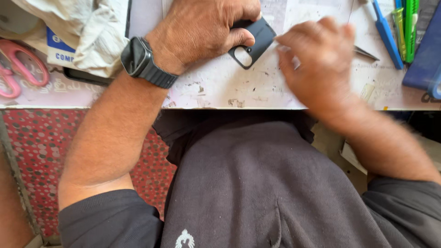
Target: The person uses a metal tool to pry and separate the back cover of a smartphone. They repeatedly work along the edges and around the camera cutout to loosen the casing, then set the tool down and continue prying by hand.
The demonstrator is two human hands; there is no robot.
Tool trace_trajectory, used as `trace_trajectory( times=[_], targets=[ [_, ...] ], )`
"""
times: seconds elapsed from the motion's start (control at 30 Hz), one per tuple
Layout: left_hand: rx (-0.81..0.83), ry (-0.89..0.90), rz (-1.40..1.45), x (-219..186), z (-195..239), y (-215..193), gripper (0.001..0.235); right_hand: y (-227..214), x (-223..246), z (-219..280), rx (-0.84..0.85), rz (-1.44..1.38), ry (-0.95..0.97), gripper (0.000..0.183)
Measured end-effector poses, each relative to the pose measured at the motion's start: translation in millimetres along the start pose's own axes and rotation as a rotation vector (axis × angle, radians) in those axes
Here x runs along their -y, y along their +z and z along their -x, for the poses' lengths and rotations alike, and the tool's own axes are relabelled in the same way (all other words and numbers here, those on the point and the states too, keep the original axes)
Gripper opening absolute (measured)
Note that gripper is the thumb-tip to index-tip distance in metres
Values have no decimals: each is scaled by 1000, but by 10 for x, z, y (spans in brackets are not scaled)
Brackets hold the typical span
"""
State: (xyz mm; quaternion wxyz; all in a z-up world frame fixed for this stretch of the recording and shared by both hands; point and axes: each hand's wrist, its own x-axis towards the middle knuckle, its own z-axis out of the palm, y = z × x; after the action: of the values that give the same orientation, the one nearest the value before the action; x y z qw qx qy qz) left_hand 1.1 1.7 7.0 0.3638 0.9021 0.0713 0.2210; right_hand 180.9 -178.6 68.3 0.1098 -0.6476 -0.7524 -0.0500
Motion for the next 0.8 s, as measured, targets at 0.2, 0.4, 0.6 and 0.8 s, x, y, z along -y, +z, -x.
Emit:
trace_trajectory(
  times=[0.2,0.4,0.6,0.8],
  targets=[
    [-40,27,-66,37,9,-4,14,83,464,-71,1204,-2,16,13],
    [-61,135,-118,7,10,-65,15,-74,298,-31,-22,-338,-287,15],
    [-54,184,-273,-165,8,-64,16,-109,-354,420,-50,110,160,23],
    [-108,-149,-703,-464,50,124,68,185,-779,845,-8,127,167,10]
  ],
)
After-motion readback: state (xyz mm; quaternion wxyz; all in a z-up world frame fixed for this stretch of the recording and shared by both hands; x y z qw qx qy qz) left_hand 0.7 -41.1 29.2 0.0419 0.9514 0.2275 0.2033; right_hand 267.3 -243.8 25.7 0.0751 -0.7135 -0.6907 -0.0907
